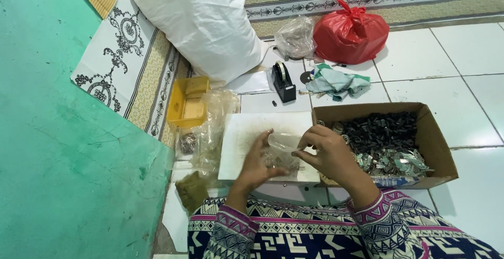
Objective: The person sits on the floor and sorts small metal parts from a cardboard box onto a white board. They then place the sorted parts into a clear plastic bag and set it aside.
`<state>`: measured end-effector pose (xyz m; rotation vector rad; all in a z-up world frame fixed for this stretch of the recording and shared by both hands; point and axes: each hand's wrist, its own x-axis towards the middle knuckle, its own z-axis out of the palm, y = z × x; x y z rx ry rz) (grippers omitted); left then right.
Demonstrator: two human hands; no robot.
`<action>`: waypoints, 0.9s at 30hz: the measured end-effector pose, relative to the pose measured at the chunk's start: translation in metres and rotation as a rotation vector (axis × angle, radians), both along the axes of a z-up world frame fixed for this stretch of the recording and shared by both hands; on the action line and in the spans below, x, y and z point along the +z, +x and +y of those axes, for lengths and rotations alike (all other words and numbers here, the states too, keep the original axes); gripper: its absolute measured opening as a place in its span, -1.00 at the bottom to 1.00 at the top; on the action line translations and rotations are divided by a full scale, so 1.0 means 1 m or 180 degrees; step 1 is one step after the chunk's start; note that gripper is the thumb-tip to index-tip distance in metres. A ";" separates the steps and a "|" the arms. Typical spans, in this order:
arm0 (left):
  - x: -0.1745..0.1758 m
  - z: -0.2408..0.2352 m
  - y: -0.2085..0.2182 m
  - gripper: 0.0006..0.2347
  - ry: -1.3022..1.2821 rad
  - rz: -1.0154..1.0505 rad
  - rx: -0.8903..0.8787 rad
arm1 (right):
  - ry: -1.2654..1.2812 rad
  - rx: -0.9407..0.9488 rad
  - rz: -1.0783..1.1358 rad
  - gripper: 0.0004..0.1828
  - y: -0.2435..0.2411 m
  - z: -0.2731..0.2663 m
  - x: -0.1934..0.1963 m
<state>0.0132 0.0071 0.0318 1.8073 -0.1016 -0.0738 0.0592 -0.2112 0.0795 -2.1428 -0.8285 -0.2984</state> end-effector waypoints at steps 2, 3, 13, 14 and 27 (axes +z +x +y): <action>-0.037 -0.007 0.002 -0.02 0.0337 0.0246 -0.0099 | 0.0047 -0.0051 0.0001 -0.86 0.004 0.004 -0.009; -0.055 -0.011 0.002 -0.03 0.0672 0.0494 -0.0204 | 0.0092 -0.0108 0.0004 -0.85 0.006 0.006 -0.013; -0.014 -0.008 0.006 -0.39 0.0198 0.0858 -0.0537 | 0.0962 -0.0586 0.0791 -0.84 0.032 0.014 -0.016; -0.015 -0.007 0.006 -0.43 0.0071 0.0927 -0.0577 | 0.1155 -0.0676 0.1124 -0.81 0.041 0.013 -0.025; -0.102 -0.005 0.062 -0.50 -0.0154 0.0970 0.0814 | 0.1967 -0.1040 0.3362 -0.05 0.066 0.034 -0.064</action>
